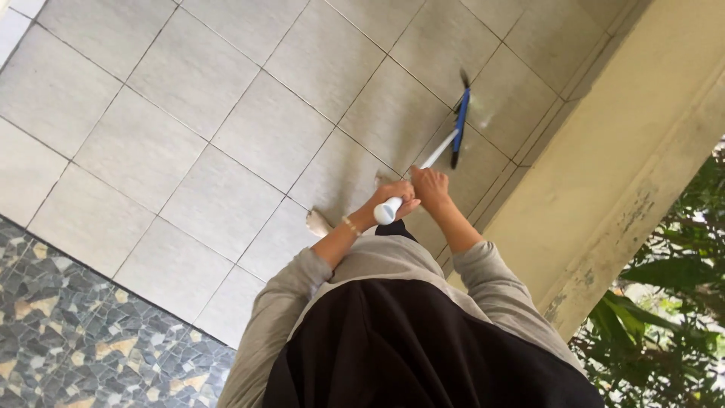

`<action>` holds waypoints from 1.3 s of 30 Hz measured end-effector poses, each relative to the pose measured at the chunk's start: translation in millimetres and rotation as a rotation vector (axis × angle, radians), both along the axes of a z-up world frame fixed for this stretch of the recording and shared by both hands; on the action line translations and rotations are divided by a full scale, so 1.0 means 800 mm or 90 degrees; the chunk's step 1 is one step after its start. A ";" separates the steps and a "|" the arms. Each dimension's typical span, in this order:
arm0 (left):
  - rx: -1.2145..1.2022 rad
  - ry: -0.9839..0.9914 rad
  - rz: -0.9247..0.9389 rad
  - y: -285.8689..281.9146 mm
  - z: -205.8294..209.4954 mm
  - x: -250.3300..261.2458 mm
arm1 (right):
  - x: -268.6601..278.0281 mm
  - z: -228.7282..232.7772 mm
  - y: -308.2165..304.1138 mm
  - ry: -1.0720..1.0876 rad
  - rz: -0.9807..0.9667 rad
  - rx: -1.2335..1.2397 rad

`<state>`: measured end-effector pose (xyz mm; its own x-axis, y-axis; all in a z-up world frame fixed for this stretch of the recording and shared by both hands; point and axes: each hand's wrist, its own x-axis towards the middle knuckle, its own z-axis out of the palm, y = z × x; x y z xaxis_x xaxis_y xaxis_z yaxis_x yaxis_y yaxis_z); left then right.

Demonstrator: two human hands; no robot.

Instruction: The recorder sweeps a tiled floor using a long-handled broom.

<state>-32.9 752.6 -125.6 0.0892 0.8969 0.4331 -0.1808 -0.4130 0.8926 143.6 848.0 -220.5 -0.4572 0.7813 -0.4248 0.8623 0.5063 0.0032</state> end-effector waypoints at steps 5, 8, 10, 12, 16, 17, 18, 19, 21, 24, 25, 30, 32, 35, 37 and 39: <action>-0.045 0.099 0.016 0.025 -0.031 0.018 | 0.009 -0.039 0.050 0.084 0.022 -0.061; -0.116 0.177 0.107 0.021 -0.019 0.005 | -0.016 -0.088 0.061 0.193 0.136 -0.083; -0.144 0.230 0.200 0.001 0.021 -0.013 | -0.056 -0.074 0.047 0.258 0.203 -0.116; -0.234 0.213 0.259 -0.023 0.083 -0.036 | -0.113 -0.018 0.026 0.285 0.270 -0.210; -0.255 0.317 0.337 -0.073 0.118 -0.053 | -0.182 -0.013 -0.024 0.391 0.366 -0.316; -0.282 0.369 0.371 -0.082 0.119 -0.053 | -0.198 -0.008 -0.039 0.436 0.393 -0.366; -0.307 0.423 0.404 -0.091 0.120 -0.052 | -0.214 -0.003 -0.054 0.482 0.418 -0.416; -0.310 0.426 0.411 -0.092 0.112 -0.051 | -0.222 0.001 -0.066 0.485 0.425 -0.418; -0.396 0.456 0.425 -0.098 0.096 -0.049 | -0.240 0.009 -0.095 0.725 0.426 -0.425; -0.386 0.484 0.455 -0.097 0.078 -0.063 | -0.268 0.006 -0.122 0.814 0.392 -0.504; -0.387 0.485 0.463 -0.090 0.094 -0.069 | -0.271 0.043 -0.107 0.816 0.399 -0.507; -0.334 0.474 0.518 -0.065 0.165 -0.069 | -0.249 0.173 -0.050 0.659 0.245 -0.865; -0.288 0.448 0.509 -0.050 0.205 -0.058 | -0.230 0.199 -0.028 0.541 0.311 -0.698; -0.251 0.395 0.461 -0.021 0.238 -0.038 | -0.192 0.223 0.016 0.359 0.373 -0.444; -0.256 0.370 0.415 -0.003 0.239 -0.020 | -0.151 0.219 0.027 0.298 0.371 -0.356; -0.212 0.303 0.359 0.023 0.232 -0.002 | -0.106 0.199 0.056 0.274 0.324 -0.201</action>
